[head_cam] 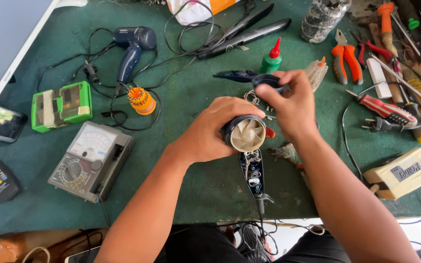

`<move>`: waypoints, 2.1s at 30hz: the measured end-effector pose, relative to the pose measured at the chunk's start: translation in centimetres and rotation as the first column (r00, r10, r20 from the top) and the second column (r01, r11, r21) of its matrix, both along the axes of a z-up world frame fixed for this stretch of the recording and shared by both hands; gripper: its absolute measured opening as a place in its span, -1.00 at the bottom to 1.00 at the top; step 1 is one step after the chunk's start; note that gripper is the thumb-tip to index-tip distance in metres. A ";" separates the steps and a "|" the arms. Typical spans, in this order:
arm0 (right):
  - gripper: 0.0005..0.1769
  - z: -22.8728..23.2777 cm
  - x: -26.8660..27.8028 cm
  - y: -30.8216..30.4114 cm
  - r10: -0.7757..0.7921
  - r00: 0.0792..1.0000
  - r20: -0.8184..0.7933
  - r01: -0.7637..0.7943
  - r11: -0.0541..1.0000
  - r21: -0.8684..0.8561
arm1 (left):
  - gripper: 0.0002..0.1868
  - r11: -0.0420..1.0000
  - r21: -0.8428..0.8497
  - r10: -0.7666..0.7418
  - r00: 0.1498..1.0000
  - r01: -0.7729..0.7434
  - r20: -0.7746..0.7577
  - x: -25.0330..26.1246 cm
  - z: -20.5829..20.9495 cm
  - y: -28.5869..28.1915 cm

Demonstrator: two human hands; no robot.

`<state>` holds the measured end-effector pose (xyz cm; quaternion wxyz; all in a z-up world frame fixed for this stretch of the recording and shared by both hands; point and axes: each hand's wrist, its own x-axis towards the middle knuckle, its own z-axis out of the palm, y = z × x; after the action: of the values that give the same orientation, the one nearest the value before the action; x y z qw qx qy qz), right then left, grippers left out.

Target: The person disassembles a hair dryer, removes the internal motor and fan assembly, and applies glue to the fan blades. They then reassemble the unit by placing the motor back into the housing and securing the outer casing.

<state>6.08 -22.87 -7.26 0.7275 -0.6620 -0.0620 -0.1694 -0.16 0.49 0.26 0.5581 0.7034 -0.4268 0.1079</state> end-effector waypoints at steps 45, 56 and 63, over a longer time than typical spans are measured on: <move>-0.58 9.4 -6.3 0.7 0.475 0.742 0.472 -0.013 0.715 -0.699 | -0.28 0.927 0.348 0.143 0.990 -0.142 0.022 1.9 0.3 1.6; -0.61 9.3 -6.3 0.6 0.485 0.748 0.453 -0.028 0.705 -0.708 | -0.27 0.923 0.359 0.141 0.990 -0.141 0.027 1.8 0.5 1.8; -0.63 9.4 -6.6 0.7 0.508 0.750 0.423 -0.081 0.706 -0.704 | -0.30 0.924 0.355 0.142 0.990 -0.142 0.026 1.5 0.9 1.9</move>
<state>-0.54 -22.17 2.12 0.4144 -0.7632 -0.4499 -0.2084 1.38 2.38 1.15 0.4124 0.8218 -0.3872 0.0687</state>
